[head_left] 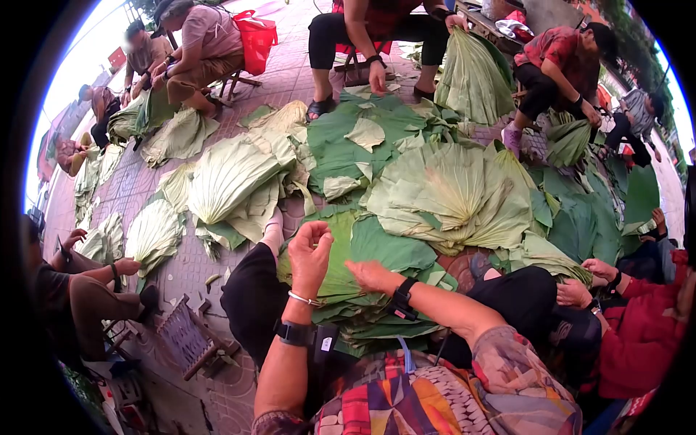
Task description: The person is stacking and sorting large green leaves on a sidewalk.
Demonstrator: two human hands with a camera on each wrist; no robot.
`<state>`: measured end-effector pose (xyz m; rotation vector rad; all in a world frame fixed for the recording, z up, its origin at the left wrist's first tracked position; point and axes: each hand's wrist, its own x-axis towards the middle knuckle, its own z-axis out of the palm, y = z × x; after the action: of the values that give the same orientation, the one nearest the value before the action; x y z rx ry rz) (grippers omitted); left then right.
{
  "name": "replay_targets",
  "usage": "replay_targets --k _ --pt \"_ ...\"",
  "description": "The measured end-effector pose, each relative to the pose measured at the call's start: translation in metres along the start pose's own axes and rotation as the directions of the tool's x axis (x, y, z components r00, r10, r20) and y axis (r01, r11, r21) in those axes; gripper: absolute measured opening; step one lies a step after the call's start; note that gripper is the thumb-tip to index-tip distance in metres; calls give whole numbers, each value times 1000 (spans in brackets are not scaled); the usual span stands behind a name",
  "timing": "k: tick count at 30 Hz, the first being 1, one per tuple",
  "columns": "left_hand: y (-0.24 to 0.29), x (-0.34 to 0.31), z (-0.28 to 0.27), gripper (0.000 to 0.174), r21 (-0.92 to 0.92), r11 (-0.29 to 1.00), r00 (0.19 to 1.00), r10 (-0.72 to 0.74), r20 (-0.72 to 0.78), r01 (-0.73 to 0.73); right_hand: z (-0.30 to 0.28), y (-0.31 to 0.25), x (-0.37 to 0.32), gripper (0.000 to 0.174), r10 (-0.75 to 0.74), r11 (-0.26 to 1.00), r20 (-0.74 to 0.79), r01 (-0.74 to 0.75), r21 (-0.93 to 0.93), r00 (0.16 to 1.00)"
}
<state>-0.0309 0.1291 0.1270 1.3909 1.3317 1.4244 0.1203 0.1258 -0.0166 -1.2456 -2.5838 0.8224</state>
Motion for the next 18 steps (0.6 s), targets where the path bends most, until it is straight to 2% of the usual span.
replay_targets --k 3,5,6,8,12,14,16,18 --pt "2 0 1 13 -29 1000 1000 -9 -1 9 -16 11 5 17 -48 997 -72 43 -71 996" --pt "0 0 1 13 -10 1000 1000 -12 1 12 -29 12 8 14 37 985 -100 -53 -166 994" --pt "0 0 0 13 -11 1000 1000 -10 2 10 -36 14 10 14 37 984 -102 -54 -168 994" --pt "-1 0 0 14 -31 999 1000 -12 3 12 -51 19 14 10 3 994 -250 -31 -108 968" --pt "-1 1 1 14 -54 999 1000 -6 12 7 -97 10 19 10 11 998 -315 -30 -53 949" --pt "-1 1 1 14 -68 997 1000 -23 14 24 -122 4 20 16 44 993 -409 6 122 912" --pt "1 0 1 13 -75 997 1000 -25 16 26 -148 2 21 19 72 987 -411 -6 160 909" --pt "1 0 1 13 -66 998 1000 -23 11 24 -175 -1 17 19 86 955 -576 97 280 813"
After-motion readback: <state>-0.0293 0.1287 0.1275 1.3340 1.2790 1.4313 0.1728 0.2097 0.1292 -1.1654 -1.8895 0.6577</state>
